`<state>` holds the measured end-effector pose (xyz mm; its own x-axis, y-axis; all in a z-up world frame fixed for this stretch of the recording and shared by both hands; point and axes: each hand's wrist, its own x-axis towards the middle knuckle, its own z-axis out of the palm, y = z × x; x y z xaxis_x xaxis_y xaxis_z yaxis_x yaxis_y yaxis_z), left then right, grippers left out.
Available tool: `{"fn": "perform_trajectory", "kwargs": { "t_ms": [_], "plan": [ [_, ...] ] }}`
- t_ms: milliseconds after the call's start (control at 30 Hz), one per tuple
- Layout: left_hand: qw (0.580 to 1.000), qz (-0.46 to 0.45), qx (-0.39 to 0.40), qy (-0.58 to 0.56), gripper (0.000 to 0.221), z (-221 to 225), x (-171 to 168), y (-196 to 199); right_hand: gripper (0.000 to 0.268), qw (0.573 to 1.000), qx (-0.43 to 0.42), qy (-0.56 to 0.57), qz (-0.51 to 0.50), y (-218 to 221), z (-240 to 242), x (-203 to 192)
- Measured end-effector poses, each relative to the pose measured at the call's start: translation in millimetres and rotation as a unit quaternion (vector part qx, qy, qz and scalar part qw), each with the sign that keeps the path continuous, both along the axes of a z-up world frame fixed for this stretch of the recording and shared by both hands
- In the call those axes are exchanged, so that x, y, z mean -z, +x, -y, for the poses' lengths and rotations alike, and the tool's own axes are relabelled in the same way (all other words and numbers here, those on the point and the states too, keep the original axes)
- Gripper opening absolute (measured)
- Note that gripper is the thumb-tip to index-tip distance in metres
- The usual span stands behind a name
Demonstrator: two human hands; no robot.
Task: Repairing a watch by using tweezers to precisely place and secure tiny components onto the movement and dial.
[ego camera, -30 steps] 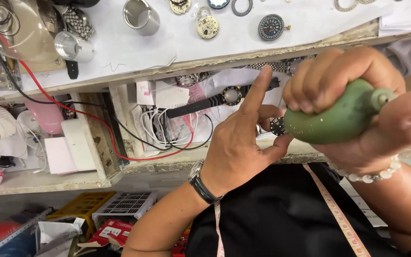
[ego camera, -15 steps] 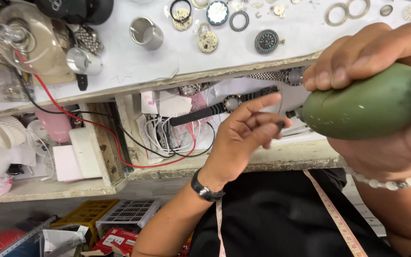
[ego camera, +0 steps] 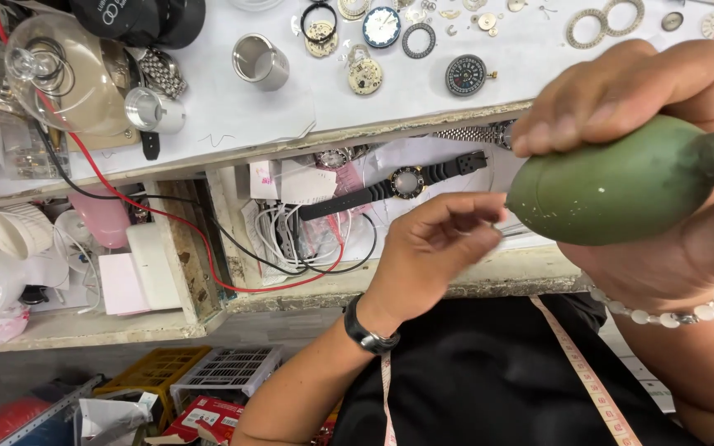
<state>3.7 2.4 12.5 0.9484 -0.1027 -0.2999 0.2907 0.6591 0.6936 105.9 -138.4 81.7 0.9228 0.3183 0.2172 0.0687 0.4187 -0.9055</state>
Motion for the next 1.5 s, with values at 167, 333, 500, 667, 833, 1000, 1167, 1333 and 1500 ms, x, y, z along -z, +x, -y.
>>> {"fn": "perform_trajectory", "kwargs": {
  "t_ms": [167, 333, 500, 667, 833, 1000, 1167, 1333, 1500],
  "plan": [
    [0.789, 0.198, -0.026, 0.582, 0.08, -6.9, -25.3, 3.7, 0.074, 0.998, -0.033, -0.03, 0.041, -7.5, -10.5, -5.2],
    [0.745, 0.245, -0.039, 0.62, 0.07, -19.8, -28.7, 9.0, 0.074, 0.994, 0.018, -0.07, 0.081, -4.3, 16.9, 18.1],
    [0.703, 0.291, -0.067, 0.646, 0.077, -51.2, -50.0, 30.7, 0.044, 0.929, 0.023, -0.338, 0.15, 3.2, 72.2, 59.4],
    [0.706, 0.25, -0.082, 0.658, 0.091, -64.5, -59.5, 57.3, 0.042, 0.692, -0.031, -0.674, 0.257, -13.0, 99.8, 108.6],
    [0.673, 0.254, -0.078, 0.69, 0.09, -61.9, -59.3, 89.0, 0.036, 0.728, 0.008, -0.605, 0.322, -1.5, 73.3, 74.6],
    [0.707, 0.21, -0.023, 0.674, 0.094, -58.8, -61.0, 101.6, 0.023, 0.803, 0.115, -0.449, 0.375, 23.7, 36.5, 24.6],
    [0.729, 0.192, 0.002, 0.657, 0.095, -58.6, -64.6, 107.9, 0.018, 0.705, 0.098, -0.553, 0.433, 51.3, 15.1, 7.1],
    [0.725, 0.176, 0.042, 0.665, 0.1, -62.7, -67.8, 111.9, 0.018, 0.685, 0.091, -0.57, 0.444, 61.7, 1.4, 6.1],
    [0.729, 0.171, 0.059, 0.66, 0.104, -64.1, -69.7, 113.9, 0.013, 0.682, 0.088, -0.583, 0.433, 62.2, 0.4, 12.9]
  ]
}}
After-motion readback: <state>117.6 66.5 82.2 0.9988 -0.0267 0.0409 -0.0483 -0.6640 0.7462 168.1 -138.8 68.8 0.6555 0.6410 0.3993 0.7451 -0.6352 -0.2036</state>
